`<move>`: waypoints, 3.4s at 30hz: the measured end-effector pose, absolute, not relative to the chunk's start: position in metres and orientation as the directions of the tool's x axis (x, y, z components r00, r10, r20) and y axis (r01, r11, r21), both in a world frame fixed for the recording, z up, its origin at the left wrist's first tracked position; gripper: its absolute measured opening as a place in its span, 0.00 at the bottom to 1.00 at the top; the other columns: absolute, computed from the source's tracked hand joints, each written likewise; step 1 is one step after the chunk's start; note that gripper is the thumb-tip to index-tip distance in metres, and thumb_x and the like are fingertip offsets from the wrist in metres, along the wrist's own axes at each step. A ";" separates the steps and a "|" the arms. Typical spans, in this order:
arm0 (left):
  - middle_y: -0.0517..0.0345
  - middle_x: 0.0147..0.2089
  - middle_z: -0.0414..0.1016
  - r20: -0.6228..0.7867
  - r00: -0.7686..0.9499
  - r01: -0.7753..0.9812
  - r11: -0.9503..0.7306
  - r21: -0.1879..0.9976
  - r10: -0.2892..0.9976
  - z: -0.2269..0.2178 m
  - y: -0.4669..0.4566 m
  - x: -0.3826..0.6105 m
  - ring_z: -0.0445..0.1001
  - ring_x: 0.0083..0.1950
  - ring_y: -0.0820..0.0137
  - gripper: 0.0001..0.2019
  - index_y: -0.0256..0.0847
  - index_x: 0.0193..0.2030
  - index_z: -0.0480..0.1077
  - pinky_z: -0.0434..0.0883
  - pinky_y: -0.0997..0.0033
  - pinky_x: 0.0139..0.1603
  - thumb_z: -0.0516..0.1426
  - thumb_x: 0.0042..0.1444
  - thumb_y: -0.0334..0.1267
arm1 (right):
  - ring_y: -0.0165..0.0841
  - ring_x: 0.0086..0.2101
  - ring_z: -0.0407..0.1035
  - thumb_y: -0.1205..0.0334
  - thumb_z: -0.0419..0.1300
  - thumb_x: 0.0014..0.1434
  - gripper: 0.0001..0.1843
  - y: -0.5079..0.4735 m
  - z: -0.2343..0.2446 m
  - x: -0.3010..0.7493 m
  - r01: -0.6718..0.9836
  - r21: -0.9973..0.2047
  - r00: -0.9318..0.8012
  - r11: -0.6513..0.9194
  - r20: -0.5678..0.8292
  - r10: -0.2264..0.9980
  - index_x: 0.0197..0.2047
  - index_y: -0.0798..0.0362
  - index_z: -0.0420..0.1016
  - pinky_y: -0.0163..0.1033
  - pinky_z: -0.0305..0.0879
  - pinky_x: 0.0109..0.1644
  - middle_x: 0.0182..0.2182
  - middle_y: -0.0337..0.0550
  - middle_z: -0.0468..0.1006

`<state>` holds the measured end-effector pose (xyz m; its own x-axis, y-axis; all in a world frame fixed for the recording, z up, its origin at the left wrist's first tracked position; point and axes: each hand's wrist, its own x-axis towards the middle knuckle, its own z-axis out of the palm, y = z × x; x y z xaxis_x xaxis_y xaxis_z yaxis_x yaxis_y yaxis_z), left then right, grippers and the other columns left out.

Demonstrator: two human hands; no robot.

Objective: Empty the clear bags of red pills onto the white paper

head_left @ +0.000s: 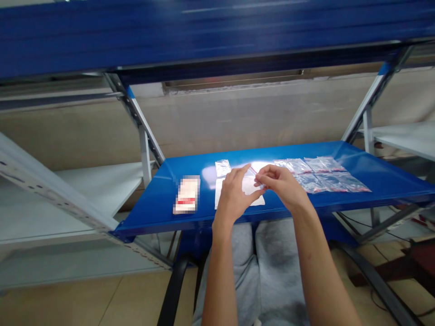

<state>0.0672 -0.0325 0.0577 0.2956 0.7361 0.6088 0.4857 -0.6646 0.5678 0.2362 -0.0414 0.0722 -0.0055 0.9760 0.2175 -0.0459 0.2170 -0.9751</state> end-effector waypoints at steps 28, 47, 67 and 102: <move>0.47 0.58 0.79 0.510 0.320 0.504 -0.599 0.622 0.799 0.055 -0.034 0.070 0.78 0.59 0.57 0.31 0.42 0.66 0.70 0.74 0.55 0.61 0.70 0.56 0.37 | 0.33 0.30 0.75 0.53 0.77 0.42 0.21 -0.037 0.057 0.242 -0.204 -0.975 -0.044 0.091 0.102 0.994 0.37 0.50 0.76 0.38 0.69 0.35 0.28 0.39 0.82; 0.57 0.51 0.83 0.423 0.406 0.357 -0.567 0.743 0.810 0.076 -0.048 0.050 0.80 0.50 0.65 0.13 0.49 0.54 0.79 0.75 0.64 0.51 0.64 0.64 0.46 | 0.26 0.25 0.65 0.64 0.71 0.46 0.11 -0.047 0.071 0.238 -0.237 -0.956 -0.147 0.175 0.213 0.966 0.30 0.52 0.72 0.33 0.58 0.30 0.23 0.33 0.73; 0.59 0.42 0.76 0.352 0.424 0.349 -0.510 0.786 0.834 0.068 -0.042 0.046 0.75 0.44 0.68 0.04 0.42 0.37 0.74 0.72 0.67 0.46 0.65 0.60 0.32 | 0.28 0.24 0.70 0.69 0.62 0.50 0.04 -0.053 0.077 0.238 0.087 -0.950 -0.285 0.299 0.264 0.922 0.32 0.52 0.74 0.34 0.62 0.29 0.23 0.35 0.76; 0.60 0.38 0.74 0.394 0.431 0.426 -0.568 0.704 0.812 0.085 -0.054 0.049 0.73 0.40 0.70 0.06 0.45 0.43 0.77 0.70 0.68 0.44 0.65 0.60 0.31 | 0.31 0.26 0.74 0.66 0.59 0.51 0.08 -0.051 0.076 0.238 0.258 -0.876 -0.114 0.406 0.390 0.914 0.37 0.51 0.73 0.36 0.68 0.29 0.30 0.39 0.78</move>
<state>0.0488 -0.0542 0.0847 0.4311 0.8117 0.3940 0.4258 -0.5681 0.7043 0.2375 -0.0515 0.0758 -0.1138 0.9137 0.3901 0.2581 0.4064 -0.8765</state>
